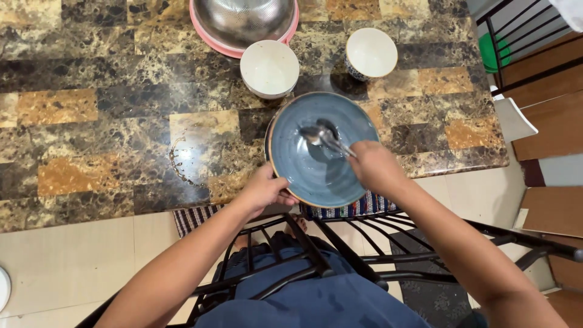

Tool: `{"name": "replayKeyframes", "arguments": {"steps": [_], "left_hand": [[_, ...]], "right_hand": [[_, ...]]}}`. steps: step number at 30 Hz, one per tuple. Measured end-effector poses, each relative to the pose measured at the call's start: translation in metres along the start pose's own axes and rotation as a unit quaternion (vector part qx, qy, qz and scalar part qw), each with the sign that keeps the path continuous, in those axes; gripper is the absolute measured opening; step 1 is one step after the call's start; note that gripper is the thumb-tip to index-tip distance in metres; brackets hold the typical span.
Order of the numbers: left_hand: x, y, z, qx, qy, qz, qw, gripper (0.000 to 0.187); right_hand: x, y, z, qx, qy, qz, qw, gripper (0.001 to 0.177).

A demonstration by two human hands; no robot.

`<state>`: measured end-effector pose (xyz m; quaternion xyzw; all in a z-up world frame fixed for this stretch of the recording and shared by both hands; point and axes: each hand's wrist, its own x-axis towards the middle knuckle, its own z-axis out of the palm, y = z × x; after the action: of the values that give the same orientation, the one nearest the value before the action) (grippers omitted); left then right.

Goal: Clear used dishes and cutlery from a dining table and wipe it down with a cleaning spray and cloth.

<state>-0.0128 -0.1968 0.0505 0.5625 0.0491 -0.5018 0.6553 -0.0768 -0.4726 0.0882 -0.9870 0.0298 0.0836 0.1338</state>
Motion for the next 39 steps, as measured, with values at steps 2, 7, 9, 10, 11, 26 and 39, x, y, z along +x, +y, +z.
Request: {"name": "replayKeyframes", "arguments": {"steps": [2,7,9,10,11,26,39], "left_hand": [[0.014,-0.007,-0.006,0.01,-0.011,-0.012,1.0,0.049],[0.016,0.006,-0.011,0.058,-0.02,-0.046,0.997,0.049],[0.016,0.014,-0.017,0.158,-0.008,-0.065,0.985,0.049],[0.012,0.025,-0.017,0.159,-0.008,-0.065,0.985,0.049],[0.008,0.035,-0.017,0.203,-0.002,-0.075,0.976,0.05],[0.145,0.096,-0.098,-0.009,0.224,0.048,0.973,0.049],[0.11,0.129,-0.075,0.02,0.213,0.159,0.964,0.034]], "right_hand": [[-0.001,0.0,0.004,0.008,0.002,-0.024,1.0,0.022],[0.001,0.004,0.005,0.009,0.033,-0.083,0.996,0.025],[0.003,-0.001,-0.005,-0.003,0.015,-0.09,0.996,0.031],[0.004,-0.003,-0.009,-0.003,0.015,-0.091,0.996,0.031],[0.006,-0.005,-0.013,-0.011,0.002,-0.098,0.995,0.032],[0.159,0.135,-0.005,0.483,0.134,0.33,0.8,0.035],[0.18,0.151,0.005,0.536,0.09,0.277,0.793,0.027]]}}
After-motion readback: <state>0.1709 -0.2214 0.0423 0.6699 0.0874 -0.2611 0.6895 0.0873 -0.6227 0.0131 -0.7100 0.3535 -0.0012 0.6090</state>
